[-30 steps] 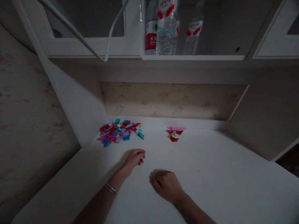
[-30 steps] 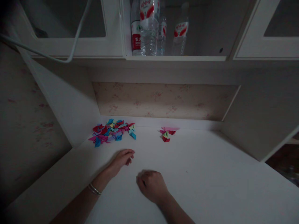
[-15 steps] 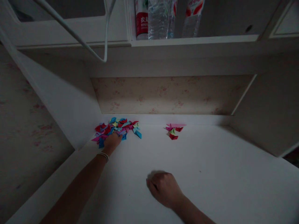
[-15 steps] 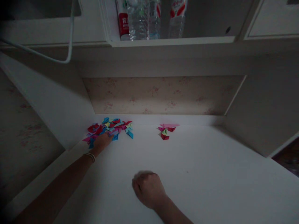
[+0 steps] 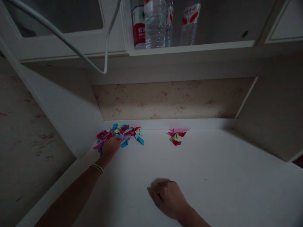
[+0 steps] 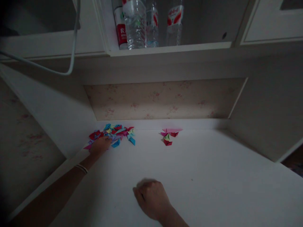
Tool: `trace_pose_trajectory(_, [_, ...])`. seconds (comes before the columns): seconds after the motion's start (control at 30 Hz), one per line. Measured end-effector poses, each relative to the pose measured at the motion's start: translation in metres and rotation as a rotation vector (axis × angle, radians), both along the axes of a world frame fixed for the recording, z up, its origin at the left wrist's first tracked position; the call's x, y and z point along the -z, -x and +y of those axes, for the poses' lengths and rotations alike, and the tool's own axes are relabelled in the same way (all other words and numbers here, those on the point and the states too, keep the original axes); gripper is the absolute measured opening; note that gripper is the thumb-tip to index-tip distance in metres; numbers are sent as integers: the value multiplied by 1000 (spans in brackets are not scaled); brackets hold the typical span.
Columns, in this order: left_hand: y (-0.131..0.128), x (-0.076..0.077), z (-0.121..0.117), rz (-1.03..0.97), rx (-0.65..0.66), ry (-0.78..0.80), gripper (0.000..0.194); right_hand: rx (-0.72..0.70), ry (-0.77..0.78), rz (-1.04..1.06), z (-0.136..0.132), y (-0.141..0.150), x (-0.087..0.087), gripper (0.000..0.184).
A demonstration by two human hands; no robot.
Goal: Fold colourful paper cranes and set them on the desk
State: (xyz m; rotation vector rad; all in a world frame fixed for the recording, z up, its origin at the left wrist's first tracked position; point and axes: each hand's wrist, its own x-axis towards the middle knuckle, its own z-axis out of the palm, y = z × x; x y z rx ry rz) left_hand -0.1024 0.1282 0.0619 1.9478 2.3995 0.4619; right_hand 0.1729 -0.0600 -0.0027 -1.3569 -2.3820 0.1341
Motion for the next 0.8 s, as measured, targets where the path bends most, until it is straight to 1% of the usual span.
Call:
trace_pose_trajectory(0.1, [-13, -9, -16, -73, 92, -78, 29, 21, 33, 94, -1, 0, -1, 49])
trace_pose_trajectory(0.17, [-26, -11, -29, -180, 178, -113, 24, 35, 81, 209, 0, -1, -2, 52])
trace_pose_trajectory(0.2, [-33, -11, -38, -229, 211, -107, 23, 42, 117, 283, 1, -2, -1, 53])
trace_pose_trajectory(0.23, [-41, -11, -47, -357, 249, -81, 23, 54, 159, 369, 3, -4, -1, 53])
trace_pose_trajectory(0.3, [-58, -11, -70, -608, 317, -46, 27, 104, 256, 576, 7, -8, 2, 51])
trace_pose_trajectory(0.37, [-76, -10, -96, -819, 401, -9, 27, 166, 364, 823, 12, -13, 5, 48])
trace_pose_trajectory(0.47, [-102, -7, -131, -1045, 482, 119, 27, 207, 531, 1213, 17, -17, 9, 49])
trace_pose_trajectory(0.53, [-117, -1, -147, -1146, 499, 182, 27, 183, 597, 1391, 19, -19, 10, 55])
trace_pose_trajectory(0.57, [-124, 5, -152, -1186, 501, 201, 27, 161, 612, 1432, 19, -19, 10, 58])
trace_pose_trajectory(0.67, [-140, 26, -158, -1323, 458, 207, 29, 117, 639, 1423, 19, -19, 9, 60])
trace_pose_trajectory(0.73, [-147, 40, -157, -1419, 414, 179, 33, 131, 642, 1409, 19, -19, 10, 57])
trace_pose_trajectory(0.8, [-150, 49, -156, -1462, 411, 152, 37, 142, 631, 1394, 19, -19, 10, 52])
